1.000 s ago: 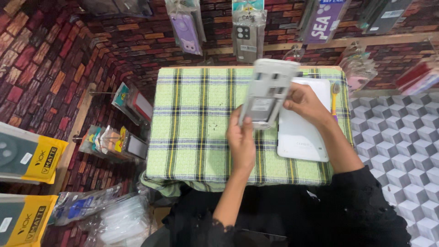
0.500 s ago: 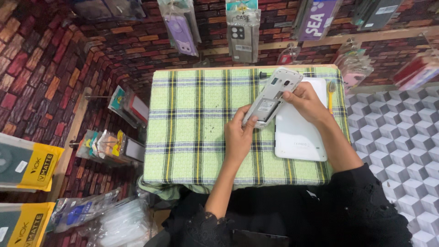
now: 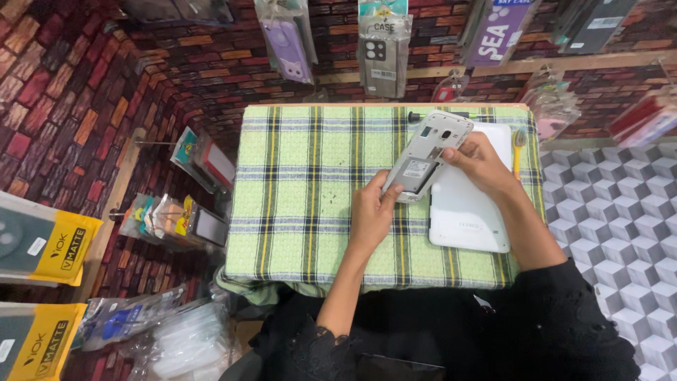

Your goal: The person uses a screwdriver to remove screws from the back of a white smartphone. The person then places the screws on the table and continues to remove additional screws from the device.

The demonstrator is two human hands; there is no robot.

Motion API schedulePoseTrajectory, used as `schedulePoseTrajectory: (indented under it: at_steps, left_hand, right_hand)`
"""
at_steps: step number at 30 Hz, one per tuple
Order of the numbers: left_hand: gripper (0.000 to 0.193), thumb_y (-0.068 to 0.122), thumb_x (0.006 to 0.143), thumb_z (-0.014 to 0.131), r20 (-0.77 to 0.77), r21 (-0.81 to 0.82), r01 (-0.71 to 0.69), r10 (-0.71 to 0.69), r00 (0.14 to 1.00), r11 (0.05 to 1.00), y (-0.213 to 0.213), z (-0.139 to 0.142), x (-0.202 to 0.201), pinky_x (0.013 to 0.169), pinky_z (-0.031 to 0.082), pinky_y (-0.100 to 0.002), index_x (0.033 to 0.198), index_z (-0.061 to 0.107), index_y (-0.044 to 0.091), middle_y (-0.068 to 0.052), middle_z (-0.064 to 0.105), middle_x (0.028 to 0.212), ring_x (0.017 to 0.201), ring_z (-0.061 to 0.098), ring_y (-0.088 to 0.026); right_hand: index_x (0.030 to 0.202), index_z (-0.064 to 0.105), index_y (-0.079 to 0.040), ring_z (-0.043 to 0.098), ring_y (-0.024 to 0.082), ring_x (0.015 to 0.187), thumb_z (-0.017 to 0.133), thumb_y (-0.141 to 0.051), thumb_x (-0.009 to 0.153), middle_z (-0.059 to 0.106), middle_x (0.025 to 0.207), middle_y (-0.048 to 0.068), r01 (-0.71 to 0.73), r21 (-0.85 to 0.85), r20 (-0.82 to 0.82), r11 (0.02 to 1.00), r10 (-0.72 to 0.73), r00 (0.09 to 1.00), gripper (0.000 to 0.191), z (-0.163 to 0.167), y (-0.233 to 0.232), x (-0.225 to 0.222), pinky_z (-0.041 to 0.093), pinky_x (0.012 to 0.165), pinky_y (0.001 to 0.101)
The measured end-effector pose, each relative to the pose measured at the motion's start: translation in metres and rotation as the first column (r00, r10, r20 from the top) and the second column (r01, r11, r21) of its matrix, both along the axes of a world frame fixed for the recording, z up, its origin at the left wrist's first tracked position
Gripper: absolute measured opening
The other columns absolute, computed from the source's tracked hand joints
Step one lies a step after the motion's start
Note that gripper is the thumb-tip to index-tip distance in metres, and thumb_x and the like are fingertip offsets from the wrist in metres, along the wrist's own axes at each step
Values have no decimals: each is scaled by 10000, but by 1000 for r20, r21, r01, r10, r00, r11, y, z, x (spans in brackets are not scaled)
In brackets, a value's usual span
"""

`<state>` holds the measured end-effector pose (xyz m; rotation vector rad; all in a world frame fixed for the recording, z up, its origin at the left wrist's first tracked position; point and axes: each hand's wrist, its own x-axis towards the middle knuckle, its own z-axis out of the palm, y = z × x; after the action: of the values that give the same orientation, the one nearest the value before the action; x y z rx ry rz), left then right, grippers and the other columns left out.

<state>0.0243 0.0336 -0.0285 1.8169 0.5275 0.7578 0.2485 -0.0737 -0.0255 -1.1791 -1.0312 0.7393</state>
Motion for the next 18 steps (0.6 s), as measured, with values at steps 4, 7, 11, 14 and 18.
schedulePoseTrajectory:
  at_steps: [4, 7, 11, 14, 18]
  left_hand:
    - [243, 177, 1107, 595, 378, -135, 86, -29, 926, 987, 3, -11, 5, 739, 507, -251, 1231, 641, -26, -85, 737, 1004, 871, 641, -71]
    - [310, 213, 1083, 594, 331, -194, 31, 35, 943, 980, 2, -11, 3, 738, 523, -251, 1262, 623, -38, -104, 743, 1032, 863, 648, -89]
    - [451, 199, 991, 622, 186, 26, -76, 70, 980, 997, -7, -2, 2, 689, 564, -260, 1353, 524, -51, -154, 727, 1038, 833, 678, -120]
    - [493, 232, 995, 622, -48, 238, -188, 205, 978, 953, -15, 9, -1, 632, 556, -278, 1398, 516, -33, -157, 739, 955, 748, 703, -160]
    - [517, 333, 996, 678, -157, 662, -292, 509, 846, 690, -31, 20, -10, 645, 473, -376, 1381, 605, -4, -105, 764, 976, 771, 684, -216]
  right_hand:
    - [1295, 632, 15, 687, 136, 995, 715, -228, 937, 718, 1122, 73, -165, 66, 54, 984, 162, 985, 440, 14, 3, -4, 547, 917, 276]
    - [1273, 607, 16, 722, 172, 990, 701, -121, 925, 724, 1112, 102, -198, -4, 59, 980, 198, 978, 385, 20, 4, -5, 563, 896, 306]
    - [1197, 666, 51, 717, 196, 927, 669, -57, 997, 741, 1045, 133, -81, -60, 139, 995, 89, 986, 228, 16, 7, -8, 578, 843, 318]
    - [1158, 660, 37, 715, 174, 897, 669, -75, 1020, 724, 1012, 105, 8, -30, 232, 1000, -1, 973, 178, 12, 9, -12, 588, 825, 296]
    - [1129, 621, 7, 749, 133, 836, 704, -101, 945, 740, 916, 77, 223, -39, 560, 974, -164, 812, 229, 18, 11, -23, 539, 678, 274]
